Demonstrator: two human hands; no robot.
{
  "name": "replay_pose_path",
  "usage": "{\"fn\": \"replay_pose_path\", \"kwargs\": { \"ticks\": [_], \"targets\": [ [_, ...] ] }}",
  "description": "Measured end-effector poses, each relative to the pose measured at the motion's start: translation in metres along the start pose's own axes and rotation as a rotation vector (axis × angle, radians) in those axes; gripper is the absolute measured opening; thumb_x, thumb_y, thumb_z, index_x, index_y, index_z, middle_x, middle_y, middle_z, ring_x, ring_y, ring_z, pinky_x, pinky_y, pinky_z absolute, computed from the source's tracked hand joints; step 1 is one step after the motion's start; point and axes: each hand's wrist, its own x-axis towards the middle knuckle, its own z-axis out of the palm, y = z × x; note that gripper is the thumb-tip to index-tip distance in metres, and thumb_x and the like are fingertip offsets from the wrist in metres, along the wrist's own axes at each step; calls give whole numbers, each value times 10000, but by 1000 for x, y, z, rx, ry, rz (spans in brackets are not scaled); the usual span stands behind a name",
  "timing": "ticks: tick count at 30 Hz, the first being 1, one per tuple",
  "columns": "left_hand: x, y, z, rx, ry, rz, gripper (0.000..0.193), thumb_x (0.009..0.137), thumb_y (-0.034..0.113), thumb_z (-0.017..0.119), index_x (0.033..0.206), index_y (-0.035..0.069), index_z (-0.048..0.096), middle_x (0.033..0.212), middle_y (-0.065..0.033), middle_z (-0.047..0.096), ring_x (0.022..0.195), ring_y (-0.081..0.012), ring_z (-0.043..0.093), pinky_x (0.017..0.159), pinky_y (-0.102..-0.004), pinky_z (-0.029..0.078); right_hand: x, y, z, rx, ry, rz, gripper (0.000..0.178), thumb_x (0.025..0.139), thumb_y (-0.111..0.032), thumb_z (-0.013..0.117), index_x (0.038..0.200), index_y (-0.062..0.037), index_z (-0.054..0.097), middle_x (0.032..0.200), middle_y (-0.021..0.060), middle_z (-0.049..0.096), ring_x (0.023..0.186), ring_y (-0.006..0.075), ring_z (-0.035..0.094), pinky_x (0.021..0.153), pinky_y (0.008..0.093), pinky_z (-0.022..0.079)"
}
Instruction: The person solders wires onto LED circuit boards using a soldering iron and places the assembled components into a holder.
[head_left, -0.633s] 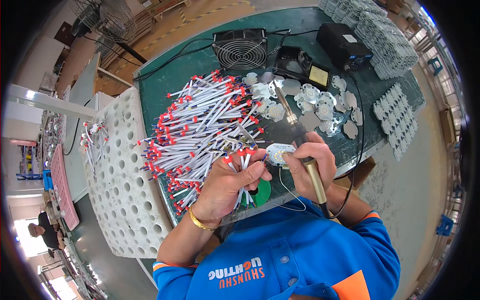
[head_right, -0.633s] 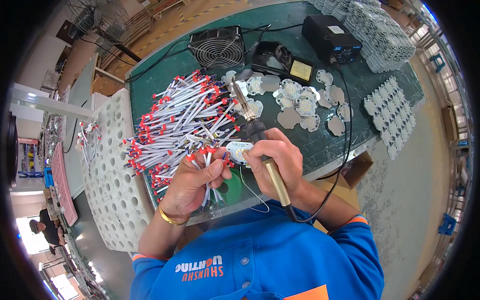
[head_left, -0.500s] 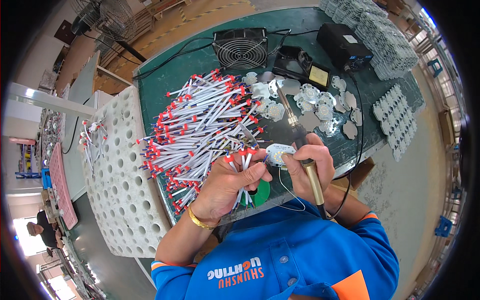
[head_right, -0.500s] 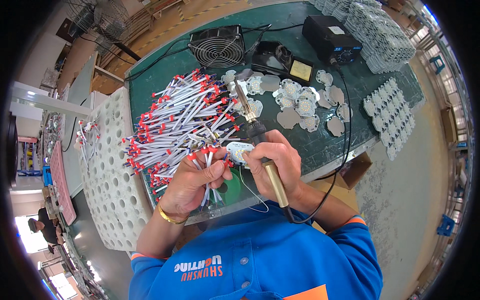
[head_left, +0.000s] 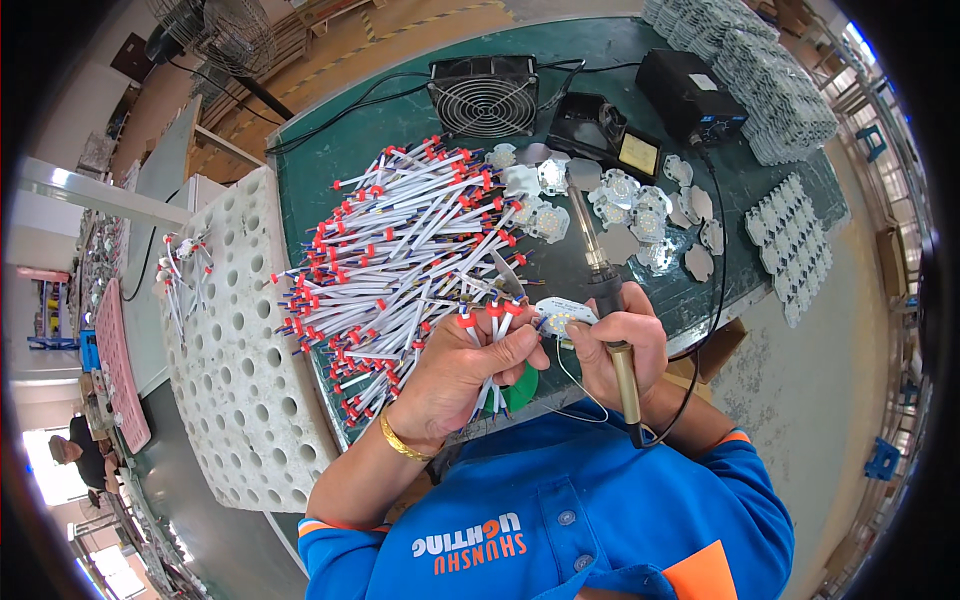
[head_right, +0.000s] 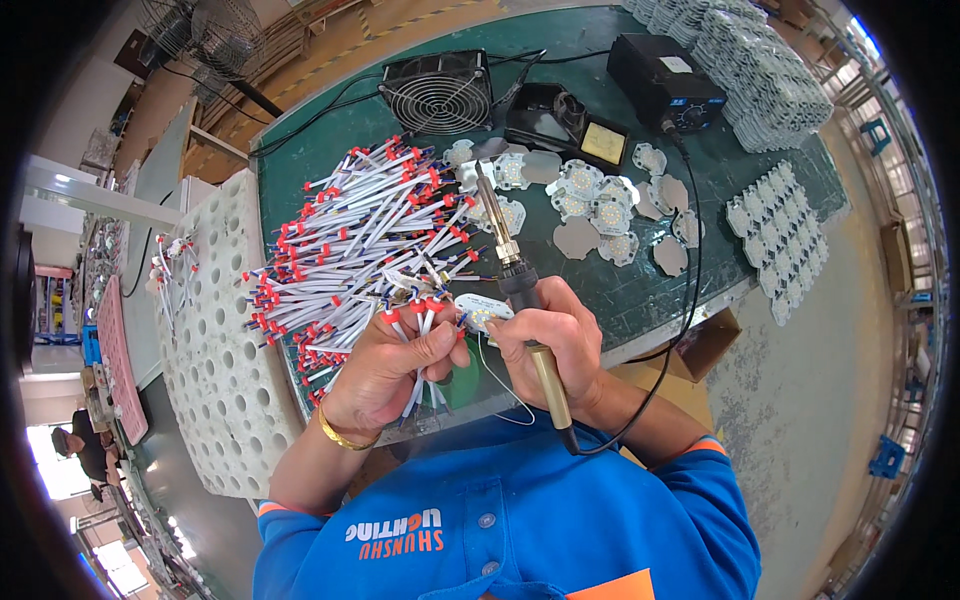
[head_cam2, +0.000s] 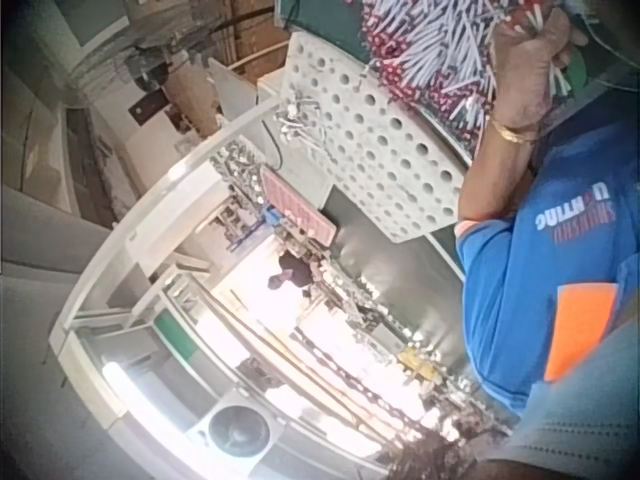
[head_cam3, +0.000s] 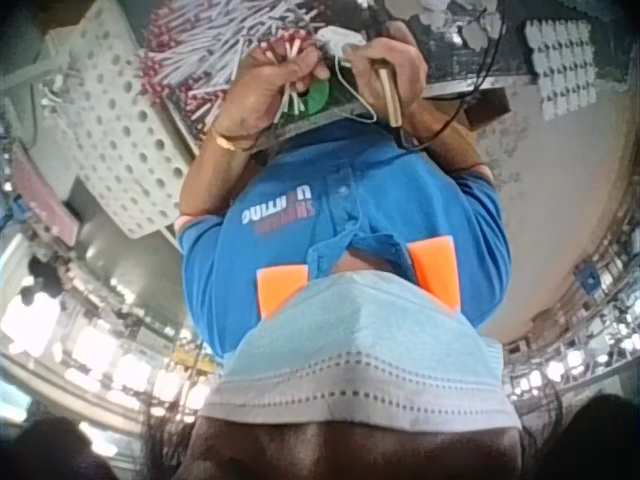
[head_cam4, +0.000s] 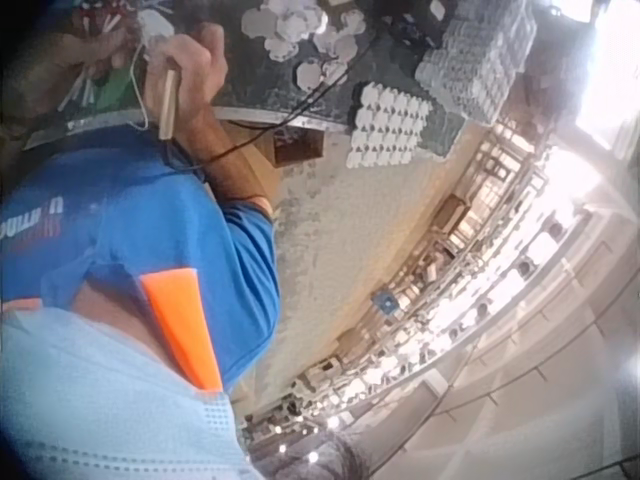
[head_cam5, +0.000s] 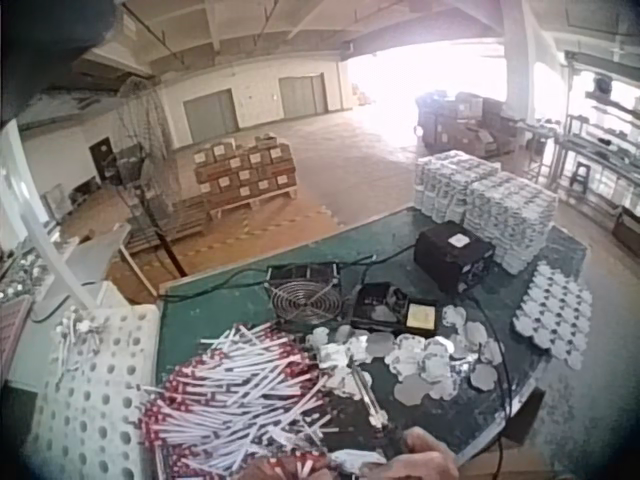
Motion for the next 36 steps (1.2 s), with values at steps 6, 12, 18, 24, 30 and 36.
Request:
{"fn": "replay_pose_path", "kwargs": {
  "ticks": [6, 12, 18, 24, 30, 36],
  "targets": [
    [0, -6, 2, 39, 13, 65, 218, 874, 162, 627, 1050, 34, 633, 740, -76, 640, 564, -85, 436, 514, -213, 344, -3, 1, -1, 11, 40, 6, 300, 729, 29, 712, 892, -67, 479, 631, 47, 518, 507, 176, 403, 408, 289, 326],
    [-1, -9, 4, -6, 20, 83, 217, 886, 160, 611, 1066, 42, 636, 737, -75, 635, 562, -85, 421, 511, -216, 343, -10, 1, -3, 9, 41, -2, 317, 728, 26, 718, 902, -63, 468, 632, 58, 525, 511, 176, 405, 409, 291, 337],
    [-2, -10, 9, -3, 30, 73, 230, 895, 160, 596, 1085, 35, 627, 741, -70, 632, 561, -82, 410, 512, -215, 342, -11, -4, 1, 62, 148, 43, 318, 716, 35, 726, 895, -59, 479, 658, 100, 535, 528, 176, 444, 428, 278, 364],
    [-3, -9, 9, 10, 24, 50, 229, 903, 157, 583, 1080, 18, 624, 750, -67, 632, 564, -83, 414, 513, -214, 341, -14, -9, -1, 18, 124, 79, 263, 713, 40, 725, 813, -47, 498, 673, 118, 529, 536, 178, 446, 434, 283, 364],
    [-1, -14, 13, 39, 86, 89, 217, 906, 171, 581, 1045, 13, 634, 736, -57, 630, 560, -77, 414, 505, -214, 340, -17, -2, 1, 82, 156, 56, 341, 685, 61, 730, 907, -41, 492, 669, 104, 516, 542, 179, 452, 431, 283, 357],
    [-2, -11, 13, 161, 132, 80, 190, 909, 164, 572, 1010, 22, 648, 718, -44, 631, 540, -70, 415, 483, -218, 337, -25, 11, -28, 73, -62, 16, 280, 777, -108, 674, 970, -23, 490, 749, 133, 560, 585, 203, 490, 495, 313, 417]
  ]
}}
